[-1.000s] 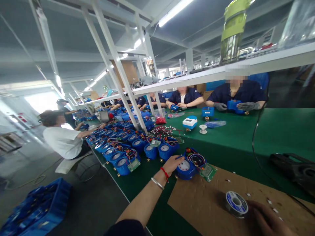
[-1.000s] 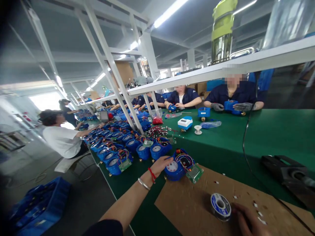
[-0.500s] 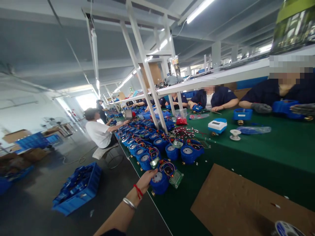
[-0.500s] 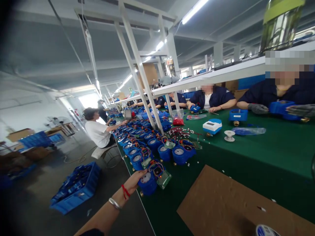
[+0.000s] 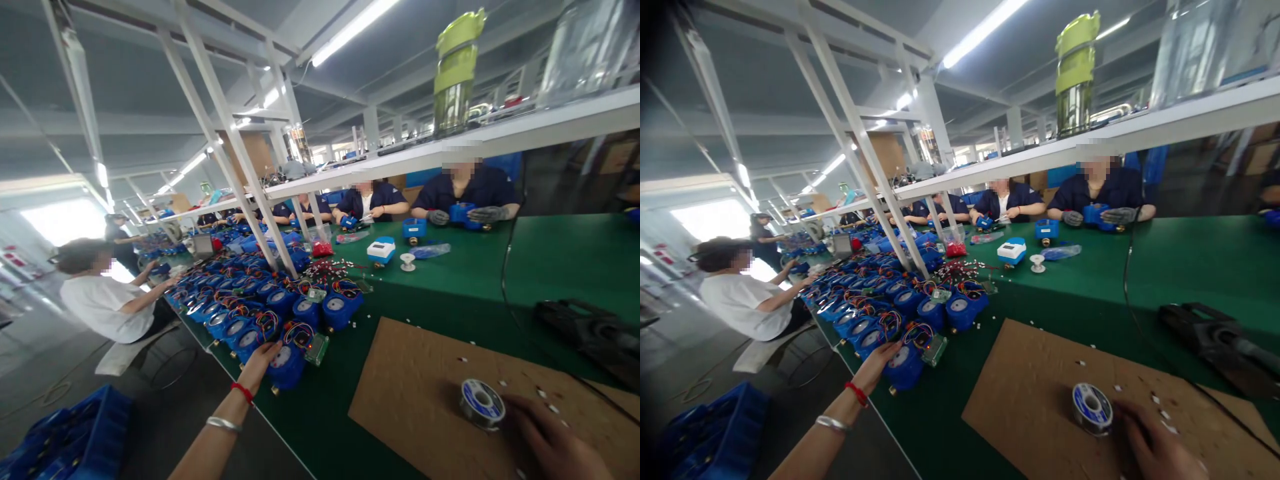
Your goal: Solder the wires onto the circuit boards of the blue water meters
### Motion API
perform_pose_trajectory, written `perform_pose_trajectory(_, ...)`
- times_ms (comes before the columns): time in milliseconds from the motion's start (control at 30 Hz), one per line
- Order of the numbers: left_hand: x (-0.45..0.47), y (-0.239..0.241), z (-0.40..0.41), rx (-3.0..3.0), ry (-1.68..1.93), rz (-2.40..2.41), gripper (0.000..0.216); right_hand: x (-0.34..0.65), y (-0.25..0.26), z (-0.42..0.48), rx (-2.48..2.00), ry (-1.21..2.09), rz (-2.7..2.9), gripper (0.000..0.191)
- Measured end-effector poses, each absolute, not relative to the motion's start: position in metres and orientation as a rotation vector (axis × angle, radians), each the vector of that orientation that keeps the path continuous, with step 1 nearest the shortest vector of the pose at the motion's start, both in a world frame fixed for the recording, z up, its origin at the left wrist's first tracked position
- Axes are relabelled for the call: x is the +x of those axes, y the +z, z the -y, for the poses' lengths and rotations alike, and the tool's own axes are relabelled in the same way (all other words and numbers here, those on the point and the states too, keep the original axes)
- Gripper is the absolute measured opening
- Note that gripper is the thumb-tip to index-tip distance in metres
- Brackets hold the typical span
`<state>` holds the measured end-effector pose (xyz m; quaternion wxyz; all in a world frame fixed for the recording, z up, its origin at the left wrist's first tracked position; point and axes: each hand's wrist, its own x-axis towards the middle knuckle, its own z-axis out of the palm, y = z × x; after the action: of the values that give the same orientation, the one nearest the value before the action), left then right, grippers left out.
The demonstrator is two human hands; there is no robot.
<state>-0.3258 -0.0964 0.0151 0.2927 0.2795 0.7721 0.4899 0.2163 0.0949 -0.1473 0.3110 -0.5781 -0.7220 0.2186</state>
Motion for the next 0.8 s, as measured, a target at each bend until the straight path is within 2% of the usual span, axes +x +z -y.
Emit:
perform_pose_trajectory(200,-0.302,0.023,0.111,1.067,1.161,-2.495,0.057,0.207,-0.13,-0.093,-1.522,0.752,1.92,0.038)
perform_pose_trajectory(333,-0.273,0.0,0.122,1.967,0.717,-2.784,0.059,0.206,-0.124,-0.091,-1.527,0.788,1.903,0.037)
perform_pose_trajectory(400,-0.271,-0.015,0.123,2.213,0.569,-2.8,0.059,0.205,-0.12,-0.091,-1.524,0.791,1.898,0.035)
perform_pose_trajectory(567,-0.287,-0.035,0.117,2.309,0.503,-2.847,0.055,0.202,-0.109,-0.089,-1.49,0.783,1.883,0.035)
perform_pose_trajectory(800,-0.285,-0.032,0.114,2.235,0.457,-2.885,0.054,0.199,-0.101,-0.085,-1.467,0.776,1.892,0.036)
